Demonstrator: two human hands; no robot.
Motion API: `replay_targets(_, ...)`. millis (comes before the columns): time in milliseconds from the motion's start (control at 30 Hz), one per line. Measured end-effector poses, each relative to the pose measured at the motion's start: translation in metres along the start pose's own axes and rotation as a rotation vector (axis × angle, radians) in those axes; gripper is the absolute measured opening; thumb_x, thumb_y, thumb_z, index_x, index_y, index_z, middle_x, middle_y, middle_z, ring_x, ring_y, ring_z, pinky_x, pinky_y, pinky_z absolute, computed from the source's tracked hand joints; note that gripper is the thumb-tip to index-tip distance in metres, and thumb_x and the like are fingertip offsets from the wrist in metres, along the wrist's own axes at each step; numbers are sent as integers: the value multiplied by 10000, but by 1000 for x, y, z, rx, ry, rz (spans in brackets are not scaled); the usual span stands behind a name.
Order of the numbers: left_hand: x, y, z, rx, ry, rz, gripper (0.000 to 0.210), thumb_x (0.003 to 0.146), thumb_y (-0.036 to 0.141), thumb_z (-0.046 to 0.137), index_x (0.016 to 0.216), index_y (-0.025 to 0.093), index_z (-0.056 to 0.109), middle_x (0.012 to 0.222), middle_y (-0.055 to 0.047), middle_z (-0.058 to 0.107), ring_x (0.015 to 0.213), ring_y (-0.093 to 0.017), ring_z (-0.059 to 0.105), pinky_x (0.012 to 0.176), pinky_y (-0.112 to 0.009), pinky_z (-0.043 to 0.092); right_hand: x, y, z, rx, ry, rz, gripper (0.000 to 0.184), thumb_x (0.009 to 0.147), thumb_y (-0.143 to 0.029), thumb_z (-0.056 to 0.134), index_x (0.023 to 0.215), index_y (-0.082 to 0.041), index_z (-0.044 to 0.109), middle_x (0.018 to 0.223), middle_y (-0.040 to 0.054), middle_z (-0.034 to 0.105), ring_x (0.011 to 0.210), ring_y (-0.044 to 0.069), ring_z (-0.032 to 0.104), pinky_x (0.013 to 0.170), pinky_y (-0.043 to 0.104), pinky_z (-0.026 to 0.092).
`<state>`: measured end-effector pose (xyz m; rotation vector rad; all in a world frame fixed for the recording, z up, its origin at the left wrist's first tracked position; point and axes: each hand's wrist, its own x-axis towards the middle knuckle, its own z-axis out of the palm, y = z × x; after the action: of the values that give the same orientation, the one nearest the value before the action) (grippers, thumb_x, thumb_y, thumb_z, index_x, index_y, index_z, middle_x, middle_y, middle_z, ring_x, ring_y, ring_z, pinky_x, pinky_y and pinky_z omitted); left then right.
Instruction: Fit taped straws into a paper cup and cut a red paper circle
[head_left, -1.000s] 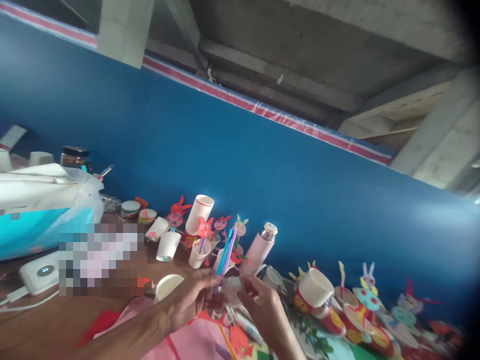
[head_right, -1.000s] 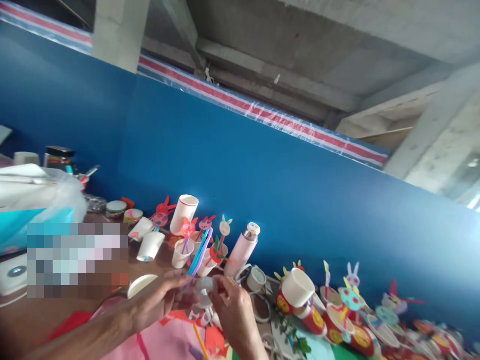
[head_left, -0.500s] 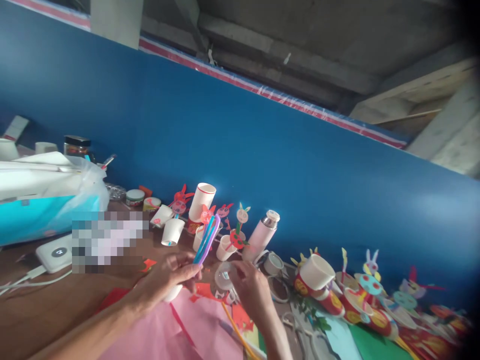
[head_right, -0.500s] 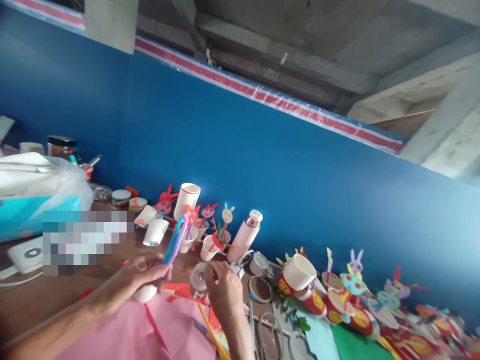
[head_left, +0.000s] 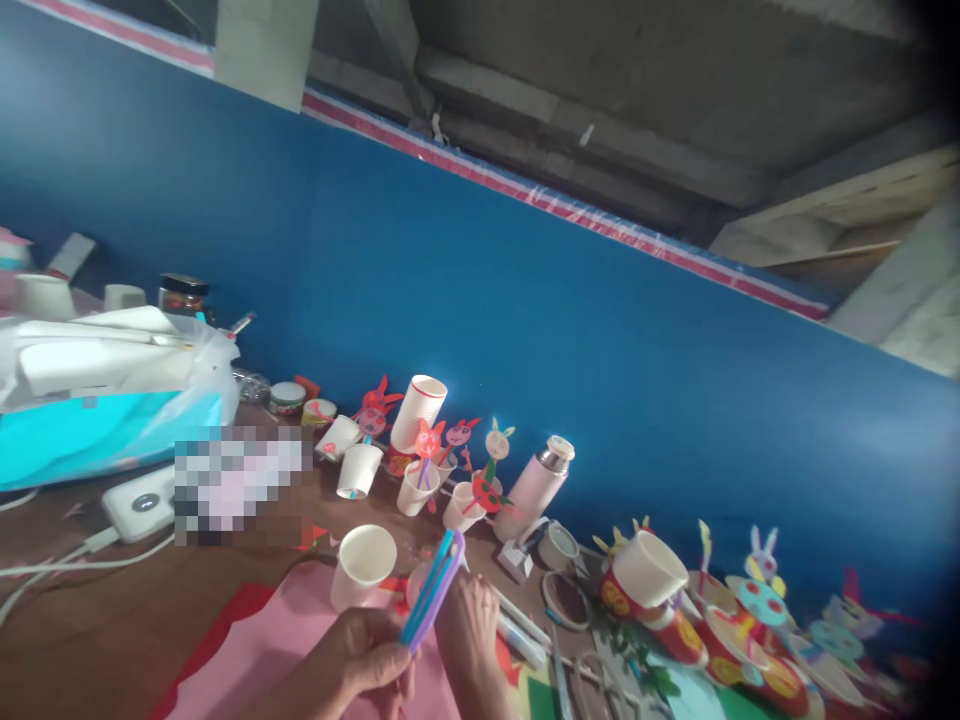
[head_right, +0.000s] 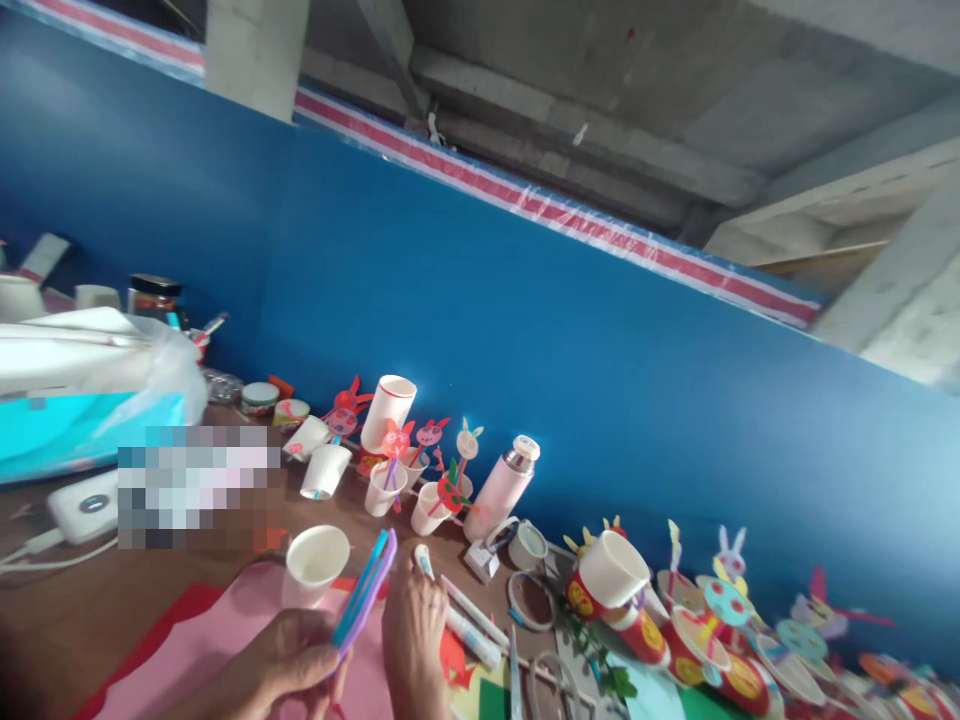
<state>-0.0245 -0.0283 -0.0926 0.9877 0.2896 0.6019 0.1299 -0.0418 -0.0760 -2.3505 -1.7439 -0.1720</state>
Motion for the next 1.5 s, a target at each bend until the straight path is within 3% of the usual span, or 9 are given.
replay_targets(167, -1, -24, -8, 90, 16, -63, 365, 634, 472, 753, 693, 134, 627, 550, -33, 651, 397, -81, 468, 420, -197, 316, 0, 10, -9, 14, 27, -48, 261, 799, -75, 479, 818, -205, 704, 830, 110, 720, 746, 274, 679, 719, 363, 436)
replay_targets(300, 1, -30, -16, 60, 61, -93, 406, 594, 471, 780, 725, 130, 605, 540, -20, 647, 433, -88, 509, 447, -186, 300, 3, 20, -20, 74, 75, -71, 284, 813, -82, 473, 960, -216, 676, 896, 77, 714, 852, 263, 655, 795, 360, 402)
replay_targets(367, 3, -28, -17, 47, 83, -101, 432, 578, 480, 787, 742, 136, 583, 535, -29, 666, 428, -104, 547, 443, -186, 326, 3, 24, -25, 143, 99, -68, 249, 868, -153, 444, 939, -239, 667, 849, 46, 711, 824, 230, 649, 760, 315, 403)
replay_targets(533, 6, -26, -16, -5, 83, -92, 481, 587, 530, 767, 752, 171, 491, 610, -52, 717, 390, -122, 592, 386, -184, 352, -8, 31, -32, 553, 138, -56, 304, 908, -344, 400, 779, -217, 645, 693, 24, 653, 654, 181, 595, 614, 249, 380)
replay_targets(733, 7, -42, -18, -42, 120, -77, 453, 662, 500, 740, 713, 171, 432, 631, -50, 720, 459, -115, 641, 396, -147, 381, -38, 24, -22, 1008, 117, 123, 374, 853, -474, 441, 783, -189, 672, 611, 13, 600, 571, 159, 537, 529, 230, 378)
replay_targets(867, 4, -39, -11, 24, 71, -69, 449, 686, 537, 700, 726, 173, 441, 633, -65, 727, 461, -116, 638, 402, -145, 366, -53, 6, -6, 1240, 114, 125, 380, 780, -517, 541, 886, -177, 672, 694, 29, 631, 631, 167, 547, 576, 245, 409)
replay_targets(1133, -7, -18, 5, 102, -3, -62, 372, 755, 499, 646, 834, 161, 514, 668, -57, 704, 511, -129, 616, 483, -209, 400, -61, -8, 7, 1288, 80, 204, 209, 763, -349, 573, 674, -161, 594, 573, -18, 543, 546, 123, 496, 545, 224, 398)
replay_targets(1300, -6, -15, 2, 178, 74, -26, 399, 734, 518, 657, 773, 143, 526, 639, -41, 667, 527, -122, 584, 497, -216, 403, -63, -25, 3, 1423, 76, 254, 216, 745, -350, 576, 633, -166, 590, 496, -43, 511, 427, 89, 432, 442, 195, 357)
replay_targets(1500, -8, -8, 7, 211, 87, -33, 430, 774, 573, 575, 775, 147, 516, 583, -34, 641, 495, -128, 582, 486, -220, 411, -65, -25, 1, 1258, 211, 198, 199, 719, -329, 613, 611, -162, 611, 502, -39, 515, 489, 102, 453, 484, 194, 352)
